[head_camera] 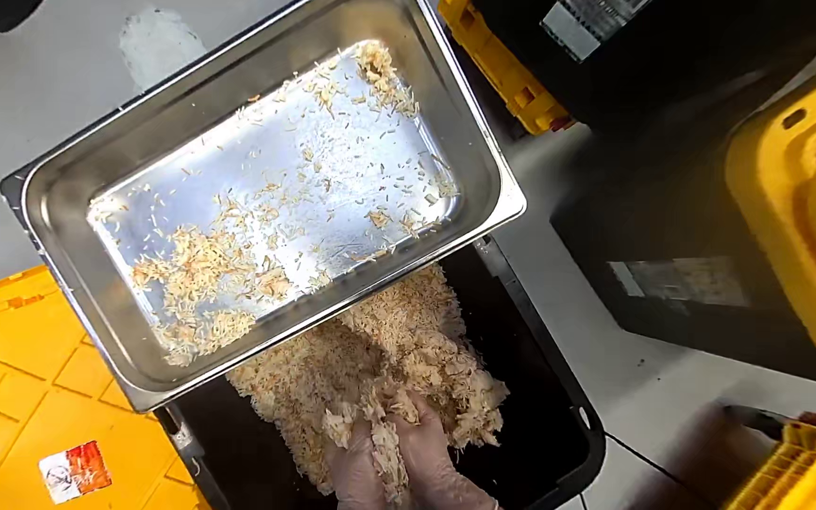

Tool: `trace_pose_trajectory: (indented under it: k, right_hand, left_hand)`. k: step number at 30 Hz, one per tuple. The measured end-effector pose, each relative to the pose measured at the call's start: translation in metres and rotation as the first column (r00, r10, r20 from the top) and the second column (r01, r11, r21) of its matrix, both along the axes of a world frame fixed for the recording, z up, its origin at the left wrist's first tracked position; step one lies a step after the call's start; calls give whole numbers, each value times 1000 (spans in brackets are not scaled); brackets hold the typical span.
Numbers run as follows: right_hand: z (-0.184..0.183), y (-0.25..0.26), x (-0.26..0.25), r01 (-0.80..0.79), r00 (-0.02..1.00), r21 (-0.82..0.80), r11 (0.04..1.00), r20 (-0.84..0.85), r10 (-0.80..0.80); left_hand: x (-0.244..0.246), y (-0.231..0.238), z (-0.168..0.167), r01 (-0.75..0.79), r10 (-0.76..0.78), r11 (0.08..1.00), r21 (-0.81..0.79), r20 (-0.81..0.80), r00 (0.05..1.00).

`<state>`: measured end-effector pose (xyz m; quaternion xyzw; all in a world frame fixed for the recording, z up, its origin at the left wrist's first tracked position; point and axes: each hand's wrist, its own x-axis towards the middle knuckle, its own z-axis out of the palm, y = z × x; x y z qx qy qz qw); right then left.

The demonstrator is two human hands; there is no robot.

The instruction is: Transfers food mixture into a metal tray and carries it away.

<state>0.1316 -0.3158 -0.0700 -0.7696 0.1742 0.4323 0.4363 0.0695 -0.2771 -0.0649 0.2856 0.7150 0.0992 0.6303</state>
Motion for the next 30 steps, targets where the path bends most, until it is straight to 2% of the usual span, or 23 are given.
trace_pose_trajectory:
  k: [2, 3, 4, 5, 6, 7, 9, 11, 12, 13, 15, 18, 21, 24, 25, 27, 29, 30]
  right_hand:
    - [-9, 1, -2, -42, 999, -63, 997, 9, 42]
    - [-12, 1, 2, -151, 988, -86, 985, 24, 153]
    - [-12, 3, 11, -312, 946, -102, 945, 56, 318]
    - [-11, 6, 24, -471, 872, -115, 875, 91, 482]
    - [-9, 10, 43, -586, 794, -120, 801, 113, 597]
    - [-11, 15, 68, -644, 745, -112, 757, 130, 654]
    - [-25, 28, 123, -638, 750, -78, 766, 164, 641]
    - [-56, 44, 157, -576, 802, -78, 814, 139, 581]
    - [-74, 51, 155, -571, 804, -107, 814, 129, 581]
    - [-88, 55, 143, -575, 793, -139, 806, 148, 591]
    - [-92, 52, 119, -593, 765, -164, 789, 194, 615]
    - [-82, 37, 95, -510, 848, -54, 859, 137, 512]
    - [-72, 30, 57, -345, 938, 90, 934, 51, 342]
    - [-60, 19, 17, -351, 936, 76, 933, -12, 353]
    - [-58, 16, 7, -343, 937, 61, 937, -53, 346]
    - [-60, 9, -8, -322, 938, 5, 947, -131, 320]
    - [-64, 3, -14, -409, 896, -51, 911, -215, 390]
    - [-62, 2, -11, -523, 833, -76, 849, -258, 490]
  left_hand:
    - [0, 6, -4, 188, -177, 970, 153, -86, 980]
    - [-4, 9, -9, 307, -286, 922, 234, -119, 951]
    - [-9, 15, -14, 461, -426, 834, 303, -178, 887]
    - [-13, 27, -17, 619, -563, 721, 312, -257, 785]
    - [-14, 42, -21, 729, -669, 635, 255, -290, 685]
    - [-12, 58, -29, 767, -730, 616, 179, -238, 641]
    - [1, 84, -53, 665, -669, 741, 96, 16, 743]
    - [27, 92, -76, 478, -462, 878, -13, 235, 855]
    - [44, 91, -89, 387, -351, 919, -70, 296, 888]
    - [64, 90, -96, 299, -256, 947, -113, 294, 921]
    - [89, 82, -107, 140, -111, 982, -125, 216, 970]
    - [80, 71, -107, 78, -43, 980, -181, 189, 981]
    - [56, 56, -93, 85, -61, 979, -184, 137, 989]
    - [7, 26, -84, 160, -156, 977, -138, 41, 987]
    - [-4, 19, -78, 198, -206, 972, -129, -54, 977]
    - [-14, 13, -63, 363, -397, 916, -169, -263, 879]
    - [-17, 16, -51, 433, -492, 869, -241, -310, 814]
    - [-18, 18, -46, 470, -526, 849, -240, -311, 792]
